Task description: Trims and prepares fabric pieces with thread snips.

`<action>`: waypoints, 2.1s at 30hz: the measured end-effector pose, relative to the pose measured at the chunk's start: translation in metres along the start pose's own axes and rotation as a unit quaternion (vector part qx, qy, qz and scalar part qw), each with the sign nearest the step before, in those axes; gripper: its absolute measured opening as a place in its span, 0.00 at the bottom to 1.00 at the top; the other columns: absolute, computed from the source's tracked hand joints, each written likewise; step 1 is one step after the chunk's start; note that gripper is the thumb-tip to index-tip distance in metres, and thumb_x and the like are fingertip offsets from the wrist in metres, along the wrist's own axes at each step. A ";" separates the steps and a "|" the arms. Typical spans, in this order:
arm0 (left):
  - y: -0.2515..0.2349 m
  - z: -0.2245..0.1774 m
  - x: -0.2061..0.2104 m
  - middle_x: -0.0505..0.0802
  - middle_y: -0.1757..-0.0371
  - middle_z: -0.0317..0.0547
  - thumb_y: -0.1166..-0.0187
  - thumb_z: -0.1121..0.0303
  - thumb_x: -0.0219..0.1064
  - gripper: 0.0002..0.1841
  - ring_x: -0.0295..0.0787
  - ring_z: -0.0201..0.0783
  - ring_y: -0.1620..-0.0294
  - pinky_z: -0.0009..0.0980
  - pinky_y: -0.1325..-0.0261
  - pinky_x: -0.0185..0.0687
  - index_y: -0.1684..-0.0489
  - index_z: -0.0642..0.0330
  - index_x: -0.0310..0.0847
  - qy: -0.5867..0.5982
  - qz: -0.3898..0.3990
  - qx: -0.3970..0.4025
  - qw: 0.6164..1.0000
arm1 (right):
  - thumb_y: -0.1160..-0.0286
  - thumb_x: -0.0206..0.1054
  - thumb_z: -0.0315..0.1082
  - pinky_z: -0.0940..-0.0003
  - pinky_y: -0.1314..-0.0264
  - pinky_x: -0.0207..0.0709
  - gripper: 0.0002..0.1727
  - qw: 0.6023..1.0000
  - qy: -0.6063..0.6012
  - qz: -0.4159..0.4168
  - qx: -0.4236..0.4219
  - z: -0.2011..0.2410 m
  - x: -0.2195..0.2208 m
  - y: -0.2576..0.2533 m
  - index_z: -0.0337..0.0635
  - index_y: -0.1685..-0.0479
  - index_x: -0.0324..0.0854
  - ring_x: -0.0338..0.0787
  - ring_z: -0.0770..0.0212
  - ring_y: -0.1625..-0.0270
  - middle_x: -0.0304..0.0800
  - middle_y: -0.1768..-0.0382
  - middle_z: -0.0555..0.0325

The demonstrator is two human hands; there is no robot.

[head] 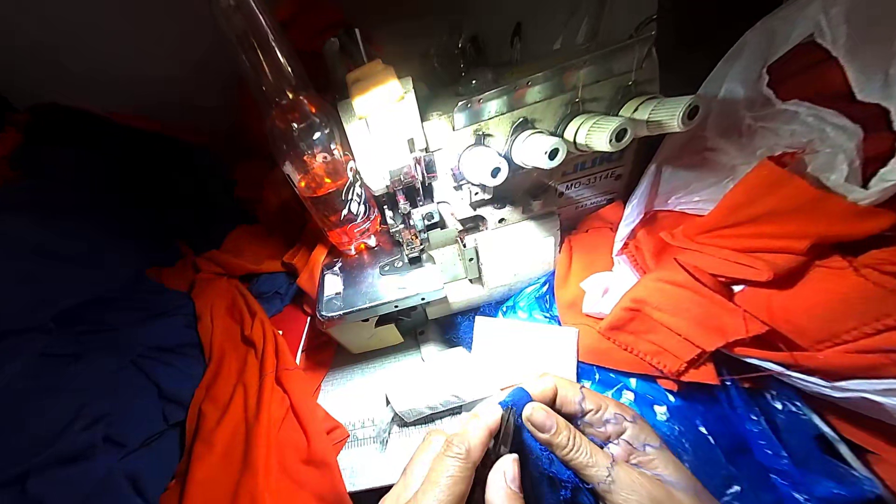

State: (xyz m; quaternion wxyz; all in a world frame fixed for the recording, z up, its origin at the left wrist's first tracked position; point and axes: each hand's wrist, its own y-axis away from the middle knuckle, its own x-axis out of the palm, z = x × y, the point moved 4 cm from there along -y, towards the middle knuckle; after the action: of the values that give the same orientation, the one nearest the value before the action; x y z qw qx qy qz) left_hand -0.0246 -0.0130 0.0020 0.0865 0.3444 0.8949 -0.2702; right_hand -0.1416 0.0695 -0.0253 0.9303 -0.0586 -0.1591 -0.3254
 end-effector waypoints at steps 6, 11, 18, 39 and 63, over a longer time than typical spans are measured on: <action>0.002 0.003 0.002 0.94 0.66 0.52 0.27 0.81 0.67 0.10 0.87 0.21 0.68 0.15 0.60 0.83 0.55 0.80 0.90 0.005 -0.028 -0.001 1.000 | 0.17 0.58 0.23 0.84 0.52 0.83 0.12 1.000 -0.019 0.005 -0.003 -0.001 0.001 0.002 0.50 0.58 0.84 0.88 0.83 0.58 0.91 0.63 0.79; 0.002 -0.001 -0.003 0.93 0.62 0.52 0.25 0.78 0.66 0.13 0.88 0.21 0.62 0.14 0.54 0.83 0.51 0.80 0.89 -0.027 -0.002 0.003 1.000 | 0.16 0.55 0.22 0.81 0.51 0.84 0.14 0.996 -0.072 -0.026 0.043 -0.002 0.001 0.004 0.50 0.59 0.84 0.90 0.80 0.59 0.92 0.64 0.75; 0.004 -0.012 -0.005 0.93 0.64 0.55 0.26 0.74 0.69 0.14 0.87 0.28 0.63 0.15 0.54 0.81 0.50 0.78 0.91 -0.129 0.041 0.043 0.990 | 0.15 0.53 0.22 0.82 0.52 0.84 0.15 0.997 -0.050 -0.029 0.050 0.000 -0.003 0.005 0.51 0.59 0.83 0.89 0.81 0.60 0.91 0.66 0.75; 0.005 -0.016 -0.003 0.93 0.65 0.55 0.26 0.73 0.70 0.14 0.86 0.27 0.64 0.15 0.55 0.80 0.52 0.77 0.91 -0.131 0.032 0.045 0.990 | 0.14 0.57 0.26 0.84 0.49 0.83 0.12 1.000 0.006 0.021 -0.008 0.004 -0.008 0.009 0.52 0.55 0.85 0.88 0.84 0.55 0.91 0.60 0.80; 0.008 -0.013 -0.011 0.93 0.64 0.55 0.23 0.70 0.68 0.15 0.86 0.31 0.65 0.18 0.58 0.80 0.49 0.75 0.92 -0.191 0.068 0.053 0.978 | 0.14 0.52 0.23 0.77 0.36 0.83 0.17 0.989 -0.071 0.111 0.070 -0.003 -0.018 0.019 0.45 0.38 0.84 0.89 0.79 0.44 0.93 0.47 0.75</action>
State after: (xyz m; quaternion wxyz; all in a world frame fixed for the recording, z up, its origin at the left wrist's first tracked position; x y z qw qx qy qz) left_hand -0.0111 -0.0072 0.0136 0.2555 0.3505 0.8210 -0.3712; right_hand -0.1422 0.0941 -0.0339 0.9487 -0.0333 -0.2398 -0.2035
